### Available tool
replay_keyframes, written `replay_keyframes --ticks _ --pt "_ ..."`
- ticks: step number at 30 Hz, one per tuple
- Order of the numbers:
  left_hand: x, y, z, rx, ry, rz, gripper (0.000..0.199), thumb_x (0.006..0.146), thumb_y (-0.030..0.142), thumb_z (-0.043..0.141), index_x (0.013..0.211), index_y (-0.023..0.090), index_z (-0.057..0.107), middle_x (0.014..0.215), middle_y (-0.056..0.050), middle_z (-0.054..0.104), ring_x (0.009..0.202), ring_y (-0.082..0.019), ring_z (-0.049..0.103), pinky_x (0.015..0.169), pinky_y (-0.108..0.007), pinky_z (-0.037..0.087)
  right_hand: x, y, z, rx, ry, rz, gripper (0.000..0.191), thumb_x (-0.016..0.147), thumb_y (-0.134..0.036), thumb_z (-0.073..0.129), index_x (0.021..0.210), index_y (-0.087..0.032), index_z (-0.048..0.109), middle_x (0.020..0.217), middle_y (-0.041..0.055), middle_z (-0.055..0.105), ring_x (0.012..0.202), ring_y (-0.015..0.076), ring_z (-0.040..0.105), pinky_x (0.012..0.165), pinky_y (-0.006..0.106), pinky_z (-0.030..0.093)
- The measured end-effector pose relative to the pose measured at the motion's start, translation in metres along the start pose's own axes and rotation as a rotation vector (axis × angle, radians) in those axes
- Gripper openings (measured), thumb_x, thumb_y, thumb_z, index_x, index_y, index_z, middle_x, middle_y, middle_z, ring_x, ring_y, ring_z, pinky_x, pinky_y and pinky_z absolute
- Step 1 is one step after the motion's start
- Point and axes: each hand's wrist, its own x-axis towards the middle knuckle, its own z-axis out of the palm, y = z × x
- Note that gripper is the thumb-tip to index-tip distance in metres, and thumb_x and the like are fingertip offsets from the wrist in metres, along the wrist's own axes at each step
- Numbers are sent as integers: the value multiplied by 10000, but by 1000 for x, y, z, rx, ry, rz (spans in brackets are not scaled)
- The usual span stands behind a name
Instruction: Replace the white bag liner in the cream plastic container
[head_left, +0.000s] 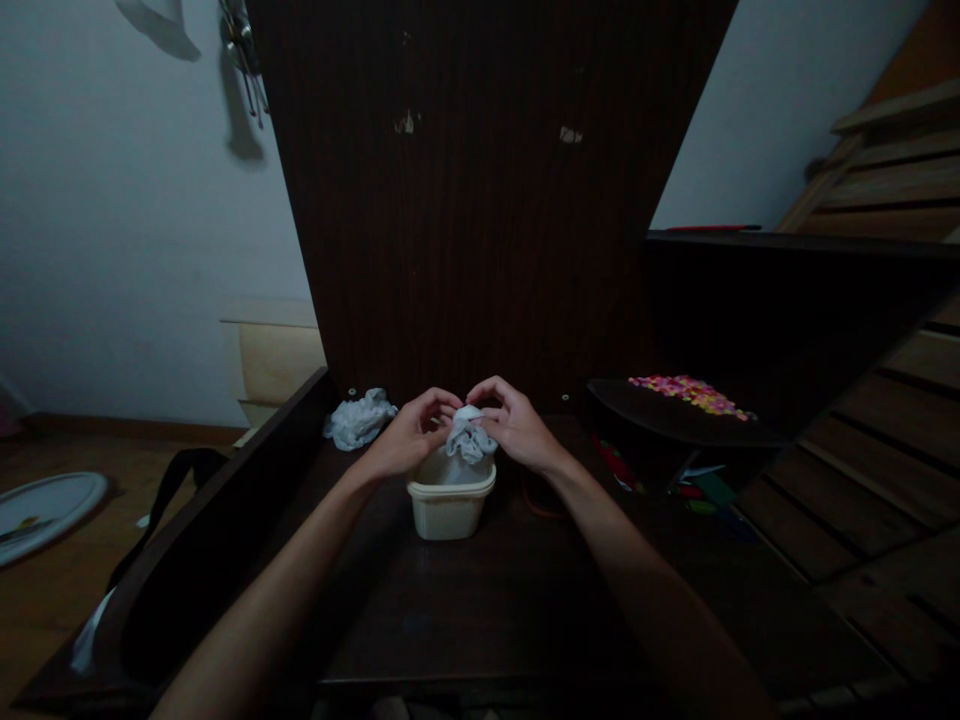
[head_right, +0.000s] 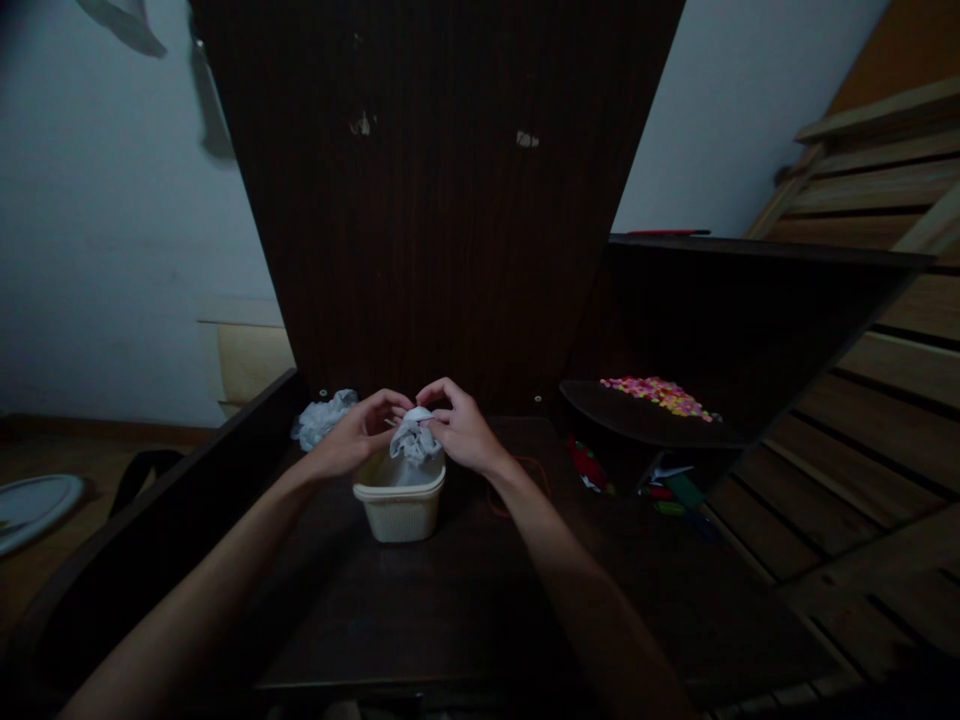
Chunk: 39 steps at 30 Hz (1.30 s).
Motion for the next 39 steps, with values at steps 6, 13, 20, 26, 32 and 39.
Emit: replay_keyframes --ticks 6,13,20,26,32,39 --pt "-1 4 0 44 -16 -26 303 766 225 754 1019 163 600 873 -4 639 771 -131 592 737 -282 477 1 2 -3 -275 141 -73 221 638 -193 661 851 -204 603 884 5 575 751 149 569 629 273 466" --pt "-3 6 3 -55 -2 -101 442 725 239 772 1096 179 540 857 8 654 770 -136 624 720 -284 497 -2 1 -2 -399 203 -26 176 640 -218 666 785 -213 566 629 -51 523 561 119 472 507 245 349" --pt "-3 9 2 -22 44 -131 469 729 279 765 1119 187 522 768 40 650 688 -127 625 661 -264 469 -2 2 -3 -217 135 45 124 687 -232 660 787 -210 590 698 -27 600 636 138 575 580 260 437" --pt "-1 4 3 121 170 -9 375 779 295 725 1091 174 557 688 46 631 626 -122 598 605 -236 439 -9 -13 2 -236 -56 18 198 851 -390 655 931 -210 673 864 8 667 791 165 614 697 290 475" --pt "-1 7 3 258 214 41 291 805 293 710 1062 156 718 788 -22 724 710 -167 658 667 -275 503 -14 -13 4 -473 -41 -66 406 694 -290 833 1069 -207 701 979 33 723 879 208 651 772 326 493" --pt "-3 8 -1 513 218 52 196 854 268 632 945 199 790 923 -56 770 841 -216 698 756 -321 529 -11 -8 -4 -419 -1 -95 120 785 -215 680 882 -194 749 877 35 756 818 207 670 745 322 490"
